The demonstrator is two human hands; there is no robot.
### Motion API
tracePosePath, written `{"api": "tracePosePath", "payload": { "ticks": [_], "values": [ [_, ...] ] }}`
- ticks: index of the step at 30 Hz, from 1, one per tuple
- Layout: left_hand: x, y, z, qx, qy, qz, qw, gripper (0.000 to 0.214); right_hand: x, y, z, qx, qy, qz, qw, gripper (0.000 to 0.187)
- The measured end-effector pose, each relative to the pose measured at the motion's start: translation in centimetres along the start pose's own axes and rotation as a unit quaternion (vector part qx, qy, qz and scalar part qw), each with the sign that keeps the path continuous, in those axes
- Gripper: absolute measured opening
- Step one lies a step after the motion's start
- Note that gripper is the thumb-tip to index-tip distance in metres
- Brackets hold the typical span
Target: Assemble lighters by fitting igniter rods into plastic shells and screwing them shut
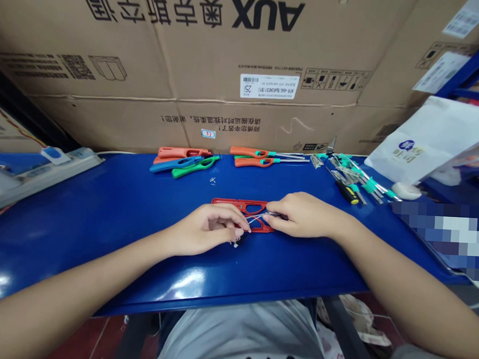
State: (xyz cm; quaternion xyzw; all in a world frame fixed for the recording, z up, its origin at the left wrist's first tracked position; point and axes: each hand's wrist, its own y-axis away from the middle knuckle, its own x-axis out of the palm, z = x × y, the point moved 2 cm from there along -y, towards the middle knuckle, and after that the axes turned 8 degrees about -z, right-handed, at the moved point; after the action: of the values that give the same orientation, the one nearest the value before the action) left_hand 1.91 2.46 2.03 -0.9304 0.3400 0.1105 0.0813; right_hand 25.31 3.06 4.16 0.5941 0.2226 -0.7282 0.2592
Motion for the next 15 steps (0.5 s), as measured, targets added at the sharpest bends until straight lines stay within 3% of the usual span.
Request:
{"api": "tracePosePath", "payload": {
  "ticks": [5, 10, 12, 15],
  "values": [
    [0.17, 0.47, -0.45, 0.089, -0.161, -0.06, 0.981, 0.02, -0.12, -0.09, 0.01, 0.007, 0.013, -0.015, 1.0, 0.038],
    [0.02, 0.92, -0.26, 0.158, -0.342, -0.086, 0.922, 0.039, -0.2, -0.2, -0.32, 0.031, 0.019, -0.05, 0.998, 0.038],
    [-0.05, 1.01, -0.12, 0.169, -0.364, -0.106, 0.91, 0.032, -0.24, -0.23, -0.42, 0.036, 0.016, -0.058, 0.998, 0.038],
    [-0.17, 1.05, -0.3, 0.185, -0.335, -0.14, 0.913, 0.021, -0.3, -0.25, -0.51, 0.036, 0.011, -0.067, 0.997, 0.038]
  ]
}}
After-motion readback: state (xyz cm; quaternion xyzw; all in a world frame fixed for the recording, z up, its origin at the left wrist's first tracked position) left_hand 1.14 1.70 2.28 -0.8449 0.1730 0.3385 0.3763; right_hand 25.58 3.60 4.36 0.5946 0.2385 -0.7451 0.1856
